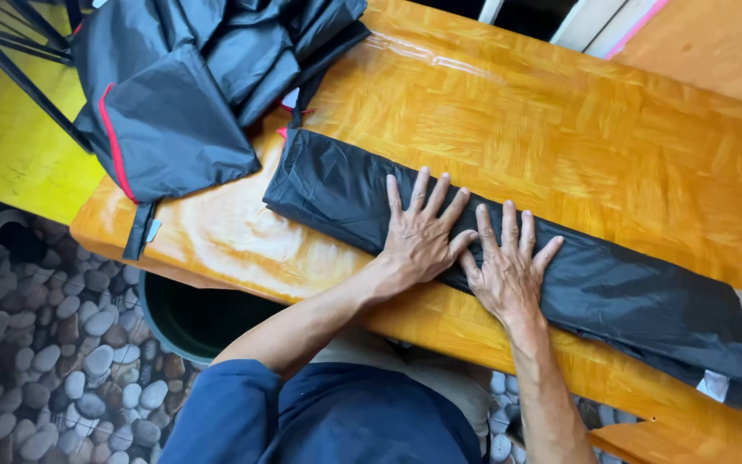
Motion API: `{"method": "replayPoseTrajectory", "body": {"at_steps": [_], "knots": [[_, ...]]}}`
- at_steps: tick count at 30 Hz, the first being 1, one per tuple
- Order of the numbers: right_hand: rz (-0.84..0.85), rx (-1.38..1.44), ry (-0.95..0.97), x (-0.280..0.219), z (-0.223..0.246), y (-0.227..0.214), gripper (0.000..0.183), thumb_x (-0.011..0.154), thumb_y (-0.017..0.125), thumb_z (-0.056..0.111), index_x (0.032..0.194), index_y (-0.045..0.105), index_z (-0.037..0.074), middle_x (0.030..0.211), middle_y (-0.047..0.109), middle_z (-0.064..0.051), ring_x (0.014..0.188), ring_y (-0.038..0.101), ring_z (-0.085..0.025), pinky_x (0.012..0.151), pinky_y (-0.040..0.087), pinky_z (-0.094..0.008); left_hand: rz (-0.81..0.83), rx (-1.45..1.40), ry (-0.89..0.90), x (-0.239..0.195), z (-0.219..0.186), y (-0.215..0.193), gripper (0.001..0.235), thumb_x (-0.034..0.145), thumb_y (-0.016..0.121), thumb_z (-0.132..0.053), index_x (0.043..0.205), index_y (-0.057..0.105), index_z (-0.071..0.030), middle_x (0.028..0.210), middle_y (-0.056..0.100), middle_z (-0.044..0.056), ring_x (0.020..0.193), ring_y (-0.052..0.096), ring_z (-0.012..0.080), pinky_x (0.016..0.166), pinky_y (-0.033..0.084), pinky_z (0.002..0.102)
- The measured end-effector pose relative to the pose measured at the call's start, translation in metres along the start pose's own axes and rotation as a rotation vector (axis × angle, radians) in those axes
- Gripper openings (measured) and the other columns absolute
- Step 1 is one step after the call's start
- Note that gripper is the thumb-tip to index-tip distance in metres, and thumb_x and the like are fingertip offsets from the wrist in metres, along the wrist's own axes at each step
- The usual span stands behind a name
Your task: The person folds a black bag on a wooden table. They smooth the bag with their hands and a brush, then fold it into a compact rectangular shape.
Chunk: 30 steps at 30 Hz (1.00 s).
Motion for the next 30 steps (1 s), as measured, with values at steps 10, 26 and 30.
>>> {"method": "replayPoseTrajectory", "body": {"at_steps": [10,26,30], "knots": [[0.001,0.010,-0.007,-0.001,0.000,-0.002,0.077,0.100,0.037,0.070,0.163,0.035,0.026,0.168,0.028,-0.020,0.155,0.018,-0.046,0.107,0.005,-0.087,-0.097,0.133,-0.263,-0.030,0.063,-0.040,0.095,0.087,0.043,-0.085,0.160,0.039,-0.025,0.168,0.031,0.015,0.155,0.008,0.0496,0.104,-0.003,0.089],[0.016,0.028,0.027,-0.002,0.010,-0.010,0.077,0.100,0.039,0.070,0.163,0.033,0.027,0.169,0.024,-0.018,0.154,0.018,-0.046,0.108,0.005,-0.086,-0.056,0.072,-0.304,-0.038,0.074,-0.045,0.103,0.082,0.051,-0.087,0.163,0.033,-0.025,0.168,0.027,0.017,0.153,0.010,0.0543,0.101,0.003,0.090],[0.020,0.024,0.039,-0.002,0.013,-0.013,0.078,0.099,0.039,0.071,0.162,0.034,0.026,0.169,0.025,-0.018,0.154,0.018,-0.045,0.108,0.005,-0.086,-0.059,0.066,-0.302,-0.037,0.074,-0.045,0.103,0.083,0.052,-0.086,0.163,0.032,-0.025,0.168,0.027,0.017,0.153,0.008,0.0544,0.100,0.002,0.090]]}}
Point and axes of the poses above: each hand's wrist, its own x-axis towards the middle knuckle, its own y-axis out of the palm, z = x × y, the point moved 2 cm from there along x, towards the middle knuckle
